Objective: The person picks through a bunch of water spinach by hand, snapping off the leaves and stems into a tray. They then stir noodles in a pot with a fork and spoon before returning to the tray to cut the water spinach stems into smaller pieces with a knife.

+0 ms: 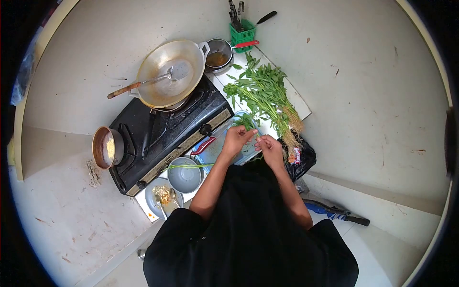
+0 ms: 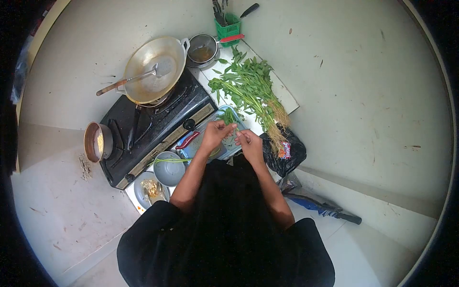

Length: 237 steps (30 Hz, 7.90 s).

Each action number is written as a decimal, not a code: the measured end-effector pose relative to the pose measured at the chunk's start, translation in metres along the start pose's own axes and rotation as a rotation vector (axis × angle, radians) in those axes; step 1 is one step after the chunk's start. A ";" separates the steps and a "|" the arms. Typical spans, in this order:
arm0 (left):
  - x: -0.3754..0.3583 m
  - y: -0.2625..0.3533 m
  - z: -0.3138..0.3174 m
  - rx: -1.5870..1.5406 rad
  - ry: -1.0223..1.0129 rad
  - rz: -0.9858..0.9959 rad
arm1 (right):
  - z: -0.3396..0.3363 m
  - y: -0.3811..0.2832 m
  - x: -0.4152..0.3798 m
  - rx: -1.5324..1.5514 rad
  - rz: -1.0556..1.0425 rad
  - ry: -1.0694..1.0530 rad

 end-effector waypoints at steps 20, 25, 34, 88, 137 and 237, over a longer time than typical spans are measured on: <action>0.027 -0.004 -0.041 0.274 0.086 0.155 | -0.018 0.007 -0.018 -0.059 -0.005 0.075; 0.031 -0.012 -0.035 0.517 0.325 0.401 | -0.019 0.008 -0.014 -0.099 -0.016 0.147; 0.010 -0.007 -0.007 0.108 -0.036 0.070 | -0.016 0.005 -0.014 -0.231 -0.047 0.158; 0.000 0.033 -0.006 0.382 0.062 0.520 | -0.024 0.009 -0.020 -0.054 0.078 -0.049; -0.101 -0.024 -0.139 -0.296 0.591 0.063 | 0.051 0.004 -0.020 -0.215 0.041 -0.557; -0.462 -0.239 -0.333 0.467 1.008 -0.300 | 0.379 -0.036 -0.252 -0.417 -0.821 -0.435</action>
Point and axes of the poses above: each hand's wrist, its own x-axis towards the middle knuckle, its own z-axis out of the palm, y = z × x, the point moved 8 cm from there along x, towards the middle knuckle, and after that the axes turned 6 degrees about -z, right-handed, at the moved point
